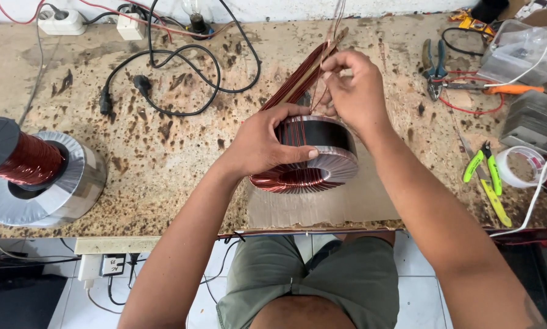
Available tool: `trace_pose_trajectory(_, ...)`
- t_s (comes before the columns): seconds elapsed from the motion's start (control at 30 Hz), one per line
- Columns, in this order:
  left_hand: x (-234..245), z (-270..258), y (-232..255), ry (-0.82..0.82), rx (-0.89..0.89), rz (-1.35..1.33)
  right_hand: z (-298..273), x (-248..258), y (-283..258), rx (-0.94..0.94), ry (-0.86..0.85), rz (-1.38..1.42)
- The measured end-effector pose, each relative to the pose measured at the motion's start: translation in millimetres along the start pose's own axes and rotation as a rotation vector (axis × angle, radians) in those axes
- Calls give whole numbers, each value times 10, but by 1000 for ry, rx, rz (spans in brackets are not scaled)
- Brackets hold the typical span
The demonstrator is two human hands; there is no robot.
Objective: The person winds copper wire around a toroidal core using a wooden guide. They pull the wire from a spool, wrap it around the core, and adjust the winding to keep it neat. The process is repeated multiple times throughout the clip.
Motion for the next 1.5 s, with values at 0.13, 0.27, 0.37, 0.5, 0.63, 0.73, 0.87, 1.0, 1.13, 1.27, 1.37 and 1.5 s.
trace_pose_trajectory(0.13, -20, 8, 11, -4, -15, 9, -18, -21, -283, 197, -89, -741)
trace_pose_trajectory(0.27, -16, 4, 39, 5, -21, 26, 10, 3, -275, 334, 5, -951)
trace_pose_trajectory(0.37, -17, 0, 19, 11, -13, 29, -62, 10, -257, 241, -156, -911)
trace_pose_trajectory(0.5, -2, 1, 12, 3, 18, 8, 38, 23, -138, 420, -103, -929)
trace_pose_trajectory(0.63, -5, 13, -6, -12, -64, 37, 317, 76, -353, 290, -93, -1011)
trace_pose_trajectory(0.73, 24, 23, 24, -37, -115, 61, 612, 172, -519, 210, -46, -877)
trace_pose_trajectory(0.87, 35, 39, 13, -76, -48, 25, 917, 339, -426, 111, 33, -414)
trace_pose_trajectory(1.0, 56, 38, 29, -36, -72, 45, 452, 182, -513, 137, -51, -841)
trace_pose_trajectory(1.13, 15, 25, 22, -25, -41, 60, -62, -28, -443, 151, -167, -1188)
trace_pose_trajectory(1.27, -34, -41, -27, 26, -155, -152, -200, 29, -72, 239, -86, -725)
trace_pose_trajectory(1.37, 23, -72, 49, 40, -213, -32, -463, -26, -199, 169, -101, -384)
trace_pose_trajectory(1.5, -75, -321, 160, 58, -338, 66, -725, 62, -161, 176, -185, -50)
Point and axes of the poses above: each hand's wrist, its own z-axis towards the middle knuckle, its own x-axis out of the back of the hand, y = z × x, the point moved 3 cm from there along z, towards the middle knuckle, and after that the axes turned 3 degrees about -x, right-handed, at the moved point
